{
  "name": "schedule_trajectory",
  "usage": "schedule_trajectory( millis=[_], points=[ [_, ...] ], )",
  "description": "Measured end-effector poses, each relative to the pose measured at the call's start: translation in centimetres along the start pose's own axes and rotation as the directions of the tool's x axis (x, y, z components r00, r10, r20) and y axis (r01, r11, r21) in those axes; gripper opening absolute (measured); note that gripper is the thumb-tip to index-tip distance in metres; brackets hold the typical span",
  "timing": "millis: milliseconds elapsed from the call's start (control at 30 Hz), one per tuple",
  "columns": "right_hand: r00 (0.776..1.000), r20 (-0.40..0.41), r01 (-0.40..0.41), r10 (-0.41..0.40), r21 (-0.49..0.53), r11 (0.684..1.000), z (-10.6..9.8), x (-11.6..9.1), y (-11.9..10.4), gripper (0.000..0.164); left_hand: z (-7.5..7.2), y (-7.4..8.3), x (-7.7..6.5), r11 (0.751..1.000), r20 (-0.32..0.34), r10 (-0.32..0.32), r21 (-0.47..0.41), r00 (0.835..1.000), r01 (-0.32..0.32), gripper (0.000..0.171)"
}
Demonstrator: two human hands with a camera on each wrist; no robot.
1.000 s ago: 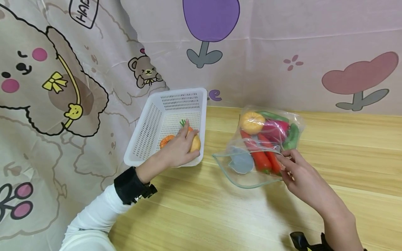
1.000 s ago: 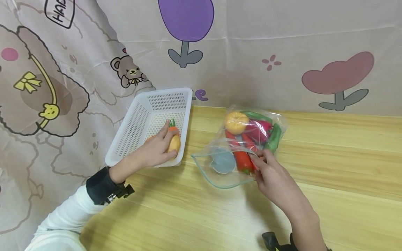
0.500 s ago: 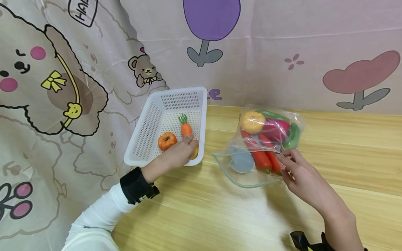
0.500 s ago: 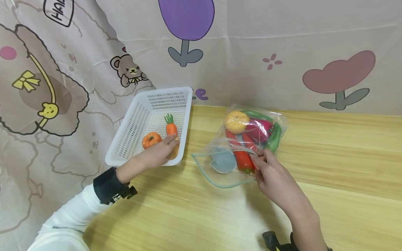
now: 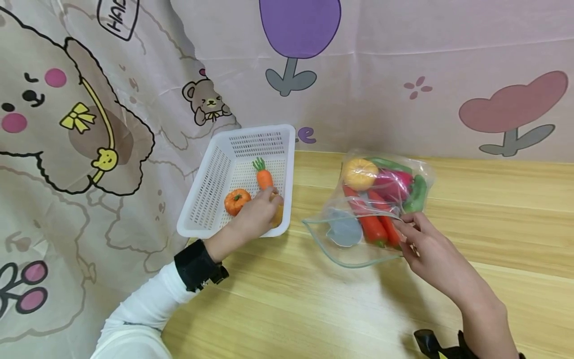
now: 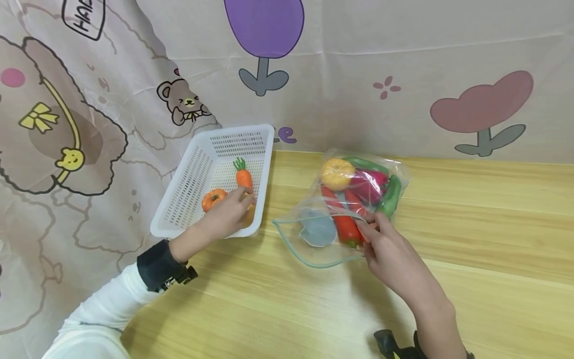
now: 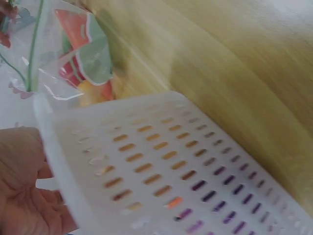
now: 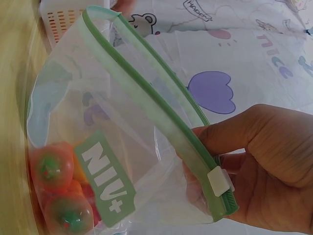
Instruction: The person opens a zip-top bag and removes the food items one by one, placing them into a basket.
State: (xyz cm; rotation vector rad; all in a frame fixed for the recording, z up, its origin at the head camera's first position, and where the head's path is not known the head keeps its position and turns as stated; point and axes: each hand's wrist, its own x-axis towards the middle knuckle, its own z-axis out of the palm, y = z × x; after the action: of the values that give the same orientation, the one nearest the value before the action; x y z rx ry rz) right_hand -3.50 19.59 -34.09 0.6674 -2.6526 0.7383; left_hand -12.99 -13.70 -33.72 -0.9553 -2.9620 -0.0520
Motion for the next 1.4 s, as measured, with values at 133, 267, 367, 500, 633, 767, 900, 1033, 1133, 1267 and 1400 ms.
schedule_trajectory(
  millis=[133, 267, 367, 500, 633, 767, 900, 1033, 1133, 1267, 1400],
  points=[
    [1.000, 0.008, -0.005, 0.005, 0.000, 1.000, 0.0, 0.0, 0.0, 0.048, -0.6, 0.9, 0.0, 0.999, -0.091, 0.028, 0.027, 0.995, -0.026, 0.023],
    [1.000, 0.011, 0.000, 0.000, -0.002, 1.000, 0.0, 0.0, 0.0, 0.049, -1.3, 2.2, 0.0, 0.998, -0.161, 0.068, 0.022, 0.985, -0.066, 0.020],
    [1.000, 0.012, 0.003, -0.003, -0.002, 1.000, 0.0, 0.0, 0.0, 0.049, -1.6, 3.5, 0.0, 0.993, -0.184, 0.116, 0.037, 0.976, -0.111, 0.019],
    [1.000, 0.018, -0.003, 0.003, -0.001, 1.000, 0.0, 0.0, 0.0, 0.049, -1.9, 5.6, 0.1, 0.977, -0.205, 0.212, 0.060, 0.956, -0.204, 0.017],
    [1.000, 0.023, -0.013, 0.013, -0.002, 1.000, 0.0, 0.0, 0.1, 0.049, -2.0, 7.8, 0.4, 0.942, -0.229, 0.336, 0.083, 0.914, -0.326, 0.013],
    [1.000, 0.020, -0.007, 0.007, 0.001, 1.000, -0.1, -0.1, 0.1, 0.049, -2.0, 9.8, 1.0, 0.905, -0.217, 0.424, 0.107, 0.879, -0.411, 0.013],
    [1.000, 0.009, 0.008, -0.008, 0.005, 1.000, -0.1, -0.1, 0.1, 0.049, -2.0, 11.7, 2.2, 0.887, -0.103, 0.460, 0.109, 0.882, -0.449, 0.017],
    [1.000, -0.002, 0.018, -0.018, 0.010, 1.000, -0.1, 0.0, 0.1, 0.048, -1.7, 13.3, 3.7, 0.883, 0.050, 0.448, 0.132, 0.893, -0.450, 0.022],
    [1.000, -0.005, 0.019, -0.019, 0.011, 1.000, 0.0, 0.0, 0.0, 0.048, -1.4, 14.3, 4.7, 0.869, 0.132, 0.452, 0.157, 0.882, -0.469, 0.026],
    [1.000, 0.001, 0.011, -0.011, 0.012, 1.000, 0.0, 0.0, 0.0, 0.047, -0.8, 15.3, 5.8, 0.851, 0.225, 0.459, 0.166, 0.860, -0.498, 0.029],
    [1.000, 0.002, 0.011, -0.011, 0.017, 1.000, 0.0, 0.0, 0.0, 0.048, -0.8, 15.9, 6.6, 0.837, 0.293, 0.448, 0.195, 0.845, -0.512, 0.028]
  ],
)
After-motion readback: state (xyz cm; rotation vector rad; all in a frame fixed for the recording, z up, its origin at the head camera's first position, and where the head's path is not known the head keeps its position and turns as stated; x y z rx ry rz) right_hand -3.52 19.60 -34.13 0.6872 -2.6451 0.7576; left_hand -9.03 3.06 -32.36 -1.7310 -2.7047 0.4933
